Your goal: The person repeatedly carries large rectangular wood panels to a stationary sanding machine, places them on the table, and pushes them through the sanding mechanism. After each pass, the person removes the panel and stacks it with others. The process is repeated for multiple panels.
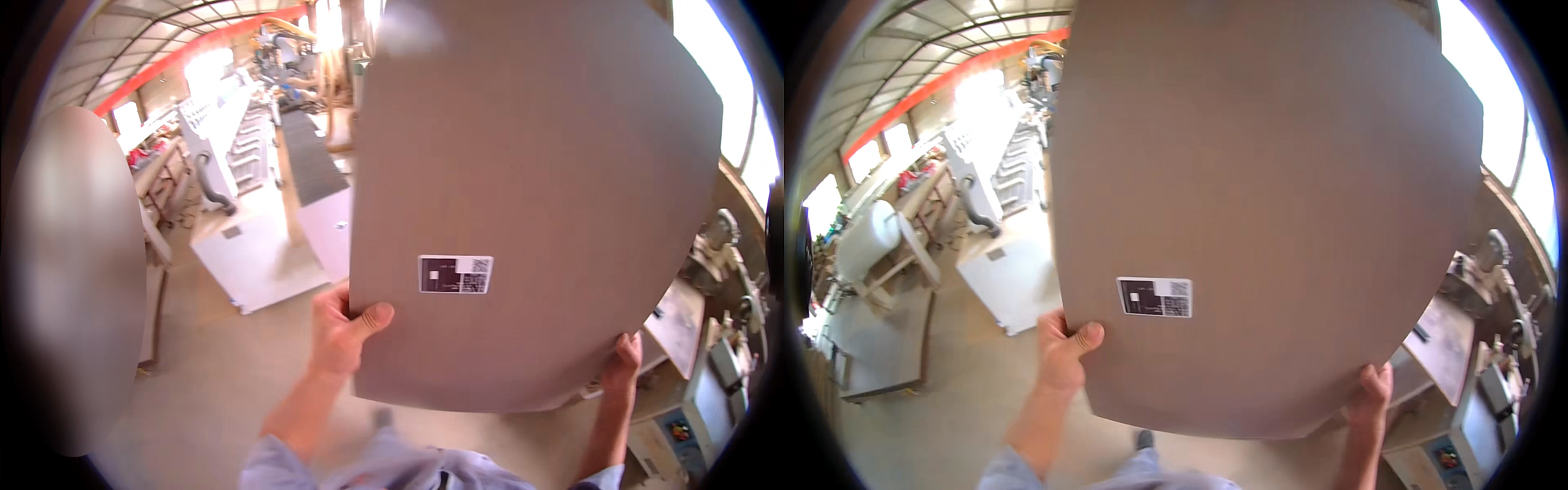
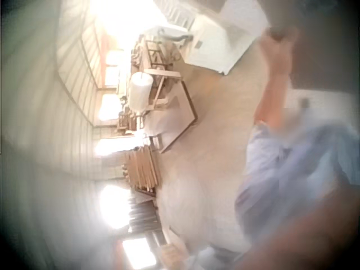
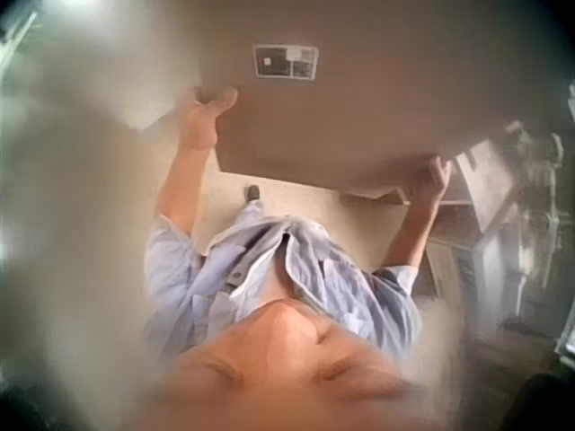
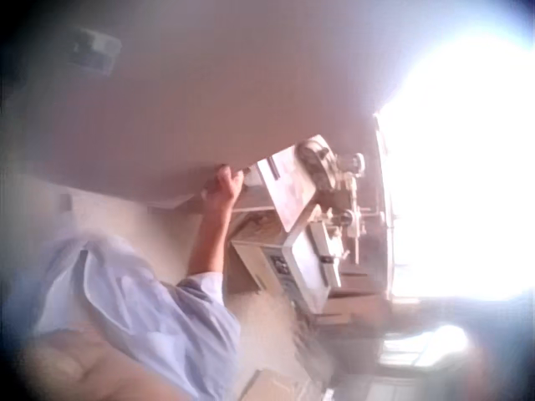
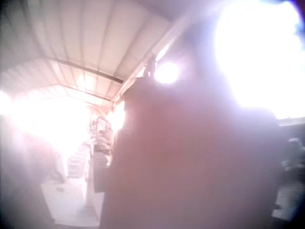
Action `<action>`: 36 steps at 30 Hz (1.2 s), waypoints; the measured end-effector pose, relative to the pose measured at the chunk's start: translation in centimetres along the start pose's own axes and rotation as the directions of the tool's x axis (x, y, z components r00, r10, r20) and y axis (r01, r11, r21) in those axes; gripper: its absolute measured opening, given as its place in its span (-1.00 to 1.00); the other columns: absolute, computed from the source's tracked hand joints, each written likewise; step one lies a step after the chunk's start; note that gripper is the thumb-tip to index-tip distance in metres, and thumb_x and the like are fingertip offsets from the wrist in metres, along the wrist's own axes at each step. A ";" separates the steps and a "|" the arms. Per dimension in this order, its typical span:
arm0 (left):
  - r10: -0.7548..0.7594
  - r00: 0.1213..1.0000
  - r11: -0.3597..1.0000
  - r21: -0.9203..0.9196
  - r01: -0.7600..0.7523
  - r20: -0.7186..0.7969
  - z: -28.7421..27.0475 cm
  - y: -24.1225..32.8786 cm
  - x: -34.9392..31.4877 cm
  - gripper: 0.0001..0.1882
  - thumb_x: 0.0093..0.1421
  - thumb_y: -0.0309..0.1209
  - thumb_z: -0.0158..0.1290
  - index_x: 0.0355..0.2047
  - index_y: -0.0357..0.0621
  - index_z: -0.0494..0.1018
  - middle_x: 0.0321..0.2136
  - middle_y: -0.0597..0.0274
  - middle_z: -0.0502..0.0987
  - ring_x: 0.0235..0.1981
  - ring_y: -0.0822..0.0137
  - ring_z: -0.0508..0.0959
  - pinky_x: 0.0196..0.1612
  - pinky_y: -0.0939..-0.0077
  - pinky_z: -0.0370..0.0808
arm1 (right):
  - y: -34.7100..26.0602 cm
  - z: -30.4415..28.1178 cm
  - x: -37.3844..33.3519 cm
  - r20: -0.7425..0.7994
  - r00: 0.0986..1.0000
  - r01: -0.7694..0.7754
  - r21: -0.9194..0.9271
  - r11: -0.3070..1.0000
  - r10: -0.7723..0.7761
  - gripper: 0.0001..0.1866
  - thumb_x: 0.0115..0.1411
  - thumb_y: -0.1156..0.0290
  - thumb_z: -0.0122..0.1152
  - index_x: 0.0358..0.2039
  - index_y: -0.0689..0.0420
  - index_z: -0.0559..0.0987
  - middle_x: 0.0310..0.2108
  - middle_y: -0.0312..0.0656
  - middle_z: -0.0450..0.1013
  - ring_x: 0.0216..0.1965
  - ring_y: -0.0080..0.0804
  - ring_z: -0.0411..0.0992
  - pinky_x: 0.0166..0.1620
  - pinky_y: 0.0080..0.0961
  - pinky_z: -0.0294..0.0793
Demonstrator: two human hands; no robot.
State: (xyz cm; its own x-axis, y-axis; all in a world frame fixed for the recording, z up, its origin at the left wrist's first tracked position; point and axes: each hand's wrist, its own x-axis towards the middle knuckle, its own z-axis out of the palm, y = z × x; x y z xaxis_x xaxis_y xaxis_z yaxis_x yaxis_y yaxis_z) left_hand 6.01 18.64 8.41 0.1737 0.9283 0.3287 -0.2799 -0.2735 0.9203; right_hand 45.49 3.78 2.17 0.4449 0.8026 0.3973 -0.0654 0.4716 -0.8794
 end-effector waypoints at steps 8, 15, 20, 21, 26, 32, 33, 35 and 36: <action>-0.071 0.829 0.913 0.371 -0.171 0.555 9.7 7.8 -0.4 -0.74 -0.01 -0.37 0.34 -0.43 -0.29 0.54 -0.59 0.33 0.53 -0.53 0.58 0.41 -0.44 0.59 0.37 | 0.7 -3.5 -16.0 -0.292 0.955 0.180 0.409 0.895 -0.059 -0.27 0.06 0.03 0.31 0.17 0.12 0.34 0.09 -0.14 0.36 0.14 -0.10 0.29 0.15 -0.09 0.31; -0.149 0.612 0.862 0.405 -0.304 0.777 12.1 13.6 -1.8 -0.77 0.00 -0.42 0.33 -0.41 -0.30 0.55 -0.55 0.35 0.56 -0.51 0.62 0.48 -0.41 0.68 0.40 | -4.2 -0.7 -24.5 -0.580 0.809 0.371 0.381 0.847 -0.093 -0.22 -0.02 -0.01 0.38 0.16 0.08 0.37 0.13 -0.21 0.33 0.16 -0.09 0.25 0.15 -0.01 0.28; -0.046 0.651 0.958 0.218 -0.185 0.757 8.8 13.2 -4.6 -0.78 0.02 -0.46 0.31 -0.40 -0.34 0.54 -0.53 0.30 0.56 -0.49 0.60 0.52 -0.40 0.72 0.44 | -7.2 -0.6 -30.3 -0.655 0.737 0.434 0.267 0.861 -0.168 -0.20 0.09 -0.13 0.24 0.21 0.10 0.30 0.17 -0.22 0.26 0.17 -0.14 0.22 0.17 -0.11 0.24; 0.009 0.653 0.970 0.152 -0.189 0.757 8.2 12.5 -5.0 -0.77 0.01 -0.47 0.31 -0.38 -0.34 0.53 -0.51 0.30 0.56 -0.48 0.59 0.52 -0.39 0.71 0.45 | -7.5 -1.2 -31.8 -0.680 0.712 0.445 0.244 0.861 -0.176 -0.21 0.11 -0.14 0.22 0.21 0.10 0.29 0.17 -0.22 0.27 0.17 -0.15 0.22 0.18 -0.11 0.23; 0.158 0.846 0.968 0.091 -0.235 0.509 8.1 7.3 -8.6 -0.67 0.11 -0.51 0.18 -0.09 -0.17 0.44 -0.45 0.32 0.48 -0.42 0.46 0.52 -0.29 0.57 0.51 | -9.9 -6.7 -38.4 -0.778 0.607 0.498 0.211 0.841 -0.164 -0.21 0.15 -0.18 0.12 0.23 0.11 0.29 0.24 -0.16 0.22 0.24 -0.12 0.15 0.25 -0.05 0.13; -0.176 0.703 0.887 -0.199 0.418 0.689 19.3 -2.8 -28.7 -0.29 0.13 0.07 0.18 0.05 -0.27 0.36 -0.02 0.17 0.47 -0.06 0.37 0.48 -0.03 0.44 0.43 | -13.9 -12.5 -43.9 -0.531 0.389 0.333 -0.681 0.652 -0.753 -0.66 0.26 0.16 0.17 -0.28 0.24 0.51 -0.22 -0.09 0.45 -0.27 -0.27 0.39 -0.23 -0.34 0.41; -0.199 0.730 0.819 -0.298 0.490 0.653 21.4 -3.8 -30.8 -0.31 0.10 0.06 0.22 0.00 -0.28 0.39 -0.08 0.18 0.49 -0.10 0.36 0.49 -0.05 0.44 0.44 | -15.0 -13.4 -44.2 -0.439 0.394 0.274 -0.782 0.559 -0.807 -0.72 0.24 0.22 0.18 -0.29 0.21 0.51 -0.26 -0.13 0.46 -0.33 -0.29 0.38 -0.28 -0.37 0.41; -0.256 0.773 0.660 -0.478 0.579 0.581 24.8 -4.5 -34.5 -0.35 0.03 0.03 0.29 -0.09 -0.28 0.45 -0.19 0.20 0.54 -0.18 0.35 0.52 -0.09 0.43 0.47 | -19.1 -15.7 -46.4 -0.229 0.406 0.148 -0.939 0.312 -0.884 -0.84 0.20 0.34 0.22 -0.32 0.15 0.50 -0.33 -0.19 0.46 -0.44 -0.32 0.35 -0.40 -0.41 0.39; -0.331 0.774 0.646 -0.468 0.603 0.540 25.8 -4.6 -35.4 -0.38 0.07 0.01 0.27 -0.09 -0.29 0.45 -0.21 0.19 0.55 -0.19 0.35 0.53 -0.10 0.43 0.47 | -22.0 -17.4 -47.7 -0.200 0.384 0.049 -0.970 0.237 -0.901 -0.83 0.14 0.35 0.26 -0.35 0.17 0.51 -0.37 -0.19 0.48 -0.47 -0.34 0.37 -0.42 -0.40 0.40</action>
State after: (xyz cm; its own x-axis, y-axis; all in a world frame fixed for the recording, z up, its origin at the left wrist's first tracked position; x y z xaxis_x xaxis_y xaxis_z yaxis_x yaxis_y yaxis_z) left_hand 25.51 -19.45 -2.01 0.7366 0.6733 0.0643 -0.5181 0.5006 0.6935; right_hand 41.24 -51.24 -1.96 0.4088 -0.1896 0.8927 0.8732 -0.2032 -0.4430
